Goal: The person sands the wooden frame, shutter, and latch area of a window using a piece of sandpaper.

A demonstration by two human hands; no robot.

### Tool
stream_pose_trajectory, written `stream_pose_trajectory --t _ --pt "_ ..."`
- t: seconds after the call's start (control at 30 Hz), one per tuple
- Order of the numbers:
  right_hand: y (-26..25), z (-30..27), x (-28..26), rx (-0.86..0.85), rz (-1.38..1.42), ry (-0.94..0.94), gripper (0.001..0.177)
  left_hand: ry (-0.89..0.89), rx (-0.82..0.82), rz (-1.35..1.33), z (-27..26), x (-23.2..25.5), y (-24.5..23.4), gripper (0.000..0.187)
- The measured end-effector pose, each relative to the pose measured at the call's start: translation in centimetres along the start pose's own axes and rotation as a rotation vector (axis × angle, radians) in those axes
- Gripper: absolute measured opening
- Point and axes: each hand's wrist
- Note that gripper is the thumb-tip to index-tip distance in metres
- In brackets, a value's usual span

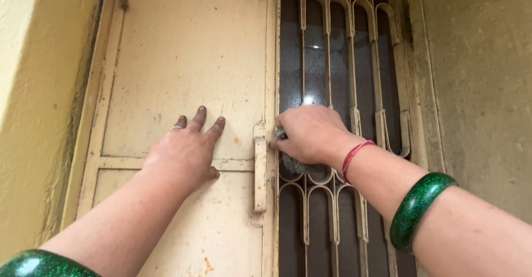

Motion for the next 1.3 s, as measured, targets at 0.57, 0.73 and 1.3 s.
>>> stream_pose_trajectory --t 0.57,0.73,1.3 --pt "-6.3 5.1 -1.1 -0.262 0.819 -0.296 0.037 -0.041 -0.122 -0.028 -1.1 -5.2 -2.6 0.092" --pt "-4.9 7.2 -5.8 0.658 0.281 -0.195 0.008 -0.064 -0.074 -0.001 -0.7 -6.7 -2.4 0.114" --pt "4.0 10.1 -10.7 0.696 0.141 -0.353 0.056 -0.069 0.128 0.129 5.2 -10.3 0.7 0.155"
Point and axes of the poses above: each hand's wrist, its own z-axis towards the middle knuckle, its own y-axis out of the palm, x = y × z, and after that the axes turned 12 degrees about -x, right-handed
